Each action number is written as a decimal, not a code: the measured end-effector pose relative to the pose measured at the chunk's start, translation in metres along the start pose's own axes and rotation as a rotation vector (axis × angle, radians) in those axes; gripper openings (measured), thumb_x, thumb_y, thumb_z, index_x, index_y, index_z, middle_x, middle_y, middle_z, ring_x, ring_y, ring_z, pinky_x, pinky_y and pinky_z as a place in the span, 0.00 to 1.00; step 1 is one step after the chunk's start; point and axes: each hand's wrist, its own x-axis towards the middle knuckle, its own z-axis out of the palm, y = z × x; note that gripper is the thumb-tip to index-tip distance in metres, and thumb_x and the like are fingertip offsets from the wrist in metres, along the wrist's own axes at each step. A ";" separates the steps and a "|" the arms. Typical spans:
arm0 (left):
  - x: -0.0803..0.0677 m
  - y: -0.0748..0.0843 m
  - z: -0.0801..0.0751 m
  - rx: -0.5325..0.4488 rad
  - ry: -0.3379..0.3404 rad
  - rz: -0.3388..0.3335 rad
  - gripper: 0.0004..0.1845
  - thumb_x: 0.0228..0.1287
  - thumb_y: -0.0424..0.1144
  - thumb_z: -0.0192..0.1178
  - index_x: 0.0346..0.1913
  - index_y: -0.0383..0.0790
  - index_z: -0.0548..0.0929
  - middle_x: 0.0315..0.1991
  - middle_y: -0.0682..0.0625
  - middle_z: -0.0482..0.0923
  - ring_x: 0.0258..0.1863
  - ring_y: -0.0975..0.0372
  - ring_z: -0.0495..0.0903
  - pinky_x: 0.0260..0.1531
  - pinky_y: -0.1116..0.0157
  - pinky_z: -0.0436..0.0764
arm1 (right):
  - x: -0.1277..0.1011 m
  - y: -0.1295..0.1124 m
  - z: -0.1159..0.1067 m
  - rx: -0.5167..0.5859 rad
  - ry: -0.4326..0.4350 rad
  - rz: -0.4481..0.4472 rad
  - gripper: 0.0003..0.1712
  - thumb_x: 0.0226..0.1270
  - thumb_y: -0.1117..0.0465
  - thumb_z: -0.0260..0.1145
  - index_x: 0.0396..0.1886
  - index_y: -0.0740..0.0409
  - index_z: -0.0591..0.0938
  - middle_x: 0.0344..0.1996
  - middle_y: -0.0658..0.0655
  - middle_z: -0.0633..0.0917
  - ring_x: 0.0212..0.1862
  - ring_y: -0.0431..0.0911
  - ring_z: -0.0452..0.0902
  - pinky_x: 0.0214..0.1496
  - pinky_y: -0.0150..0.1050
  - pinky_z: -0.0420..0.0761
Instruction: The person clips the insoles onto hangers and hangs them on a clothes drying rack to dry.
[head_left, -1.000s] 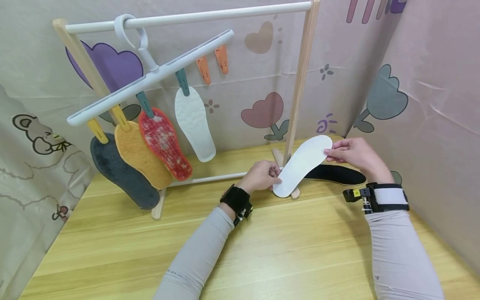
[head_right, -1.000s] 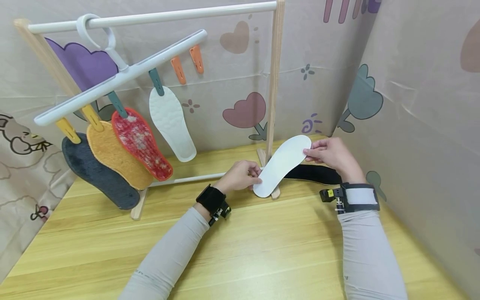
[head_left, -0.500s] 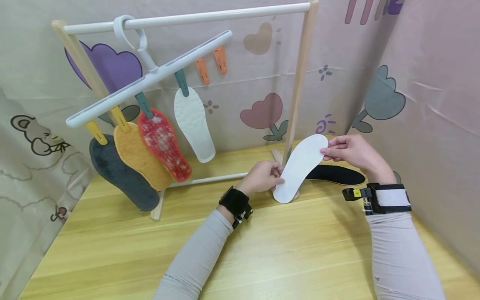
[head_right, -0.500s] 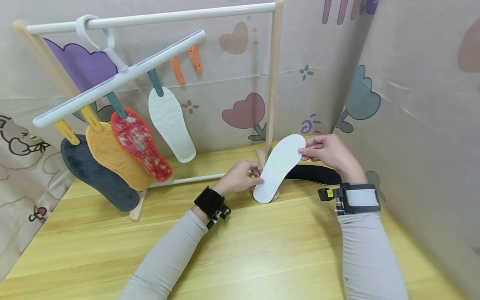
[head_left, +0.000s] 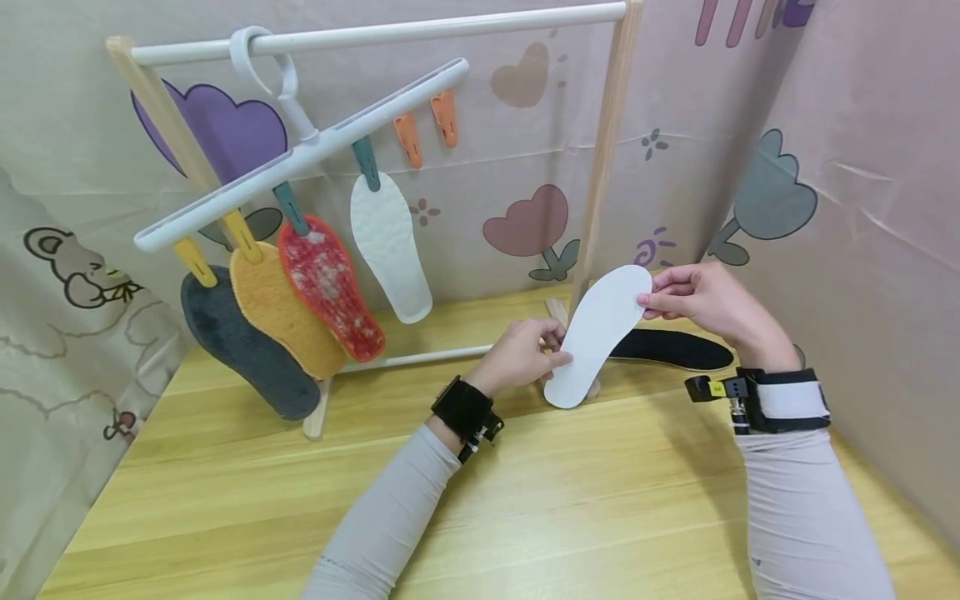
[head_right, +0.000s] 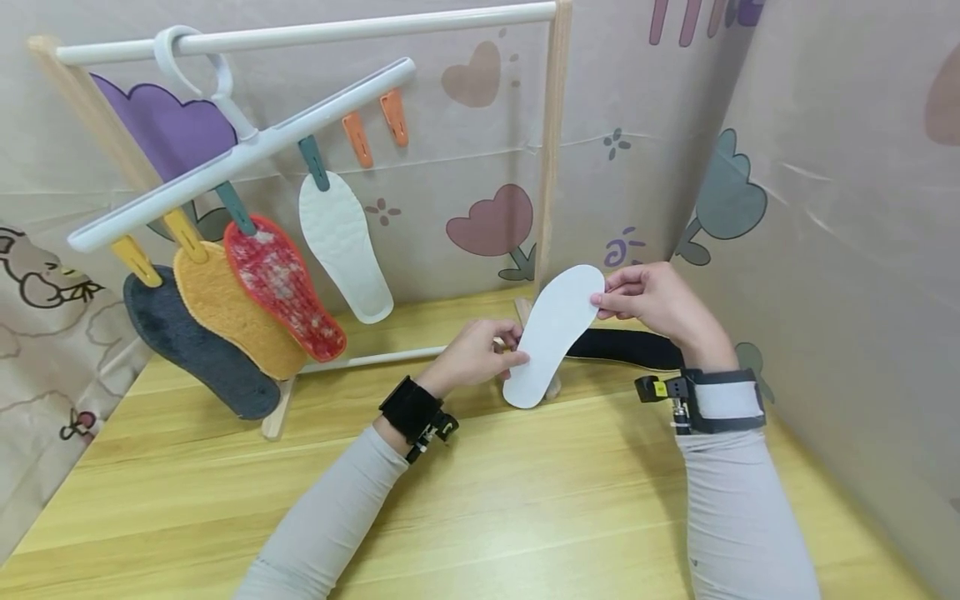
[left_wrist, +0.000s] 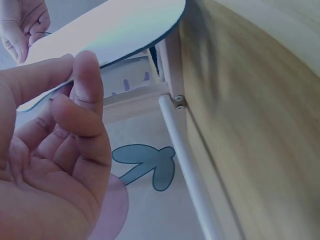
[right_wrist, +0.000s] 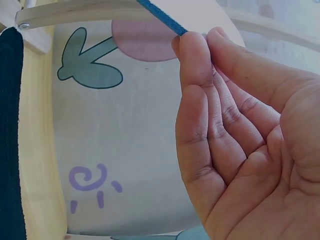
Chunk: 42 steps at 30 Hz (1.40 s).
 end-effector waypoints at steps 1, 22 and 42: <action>-0.001 0.001 -0.001 -0.006 0.003 0.007 0.08 0.72 0.33 0.71 0.48 0.36 0.84 0.40 0.45 0.85 0.32 0.48 0.91 0.29 0.65 0.90 | -0.001 -0.002 0.000 -0.003 -0.001 -0.006 0.19 0.75 0.58 0.73 0.55 0.70 0.85 0.35 0.52 0.95 0.36 0.32 0.89 0.41 0.28 0.87; -0.016 0.013 -0.020 -0.091 0.054 0.081 0.05 0.74 0.33 0.69 0.46 0.35 0.84 0.40 0.43 0.85 0.32 0.40 0.89 0.32 0.58 0.91 | -0.013 -0.029 0.007 -0.034 0.018 -0.105 0.16 0.74 0.58 0.75 0.52 0.66 0.87 0.33 0.51 0.94 0.35 0.32 0.90 0.44 0.21 0.83; -0.027 0.019 -0.042 -0.133 0.176 0.158 0.08 0.73 0.34 0.70 0.48 0.34 0.85 0.41 0.41 0.85 0.22 0.61 0.82 0.30 0.57 0.91 | -0.011 -0.052 0.025 0.033 0.090 -0.143 0.16 0.73 0.61 0.76 0.53 0.67 0.85 0.33 0.49 0.93 0.34 0.33 0.90 0.43 0.23 0.85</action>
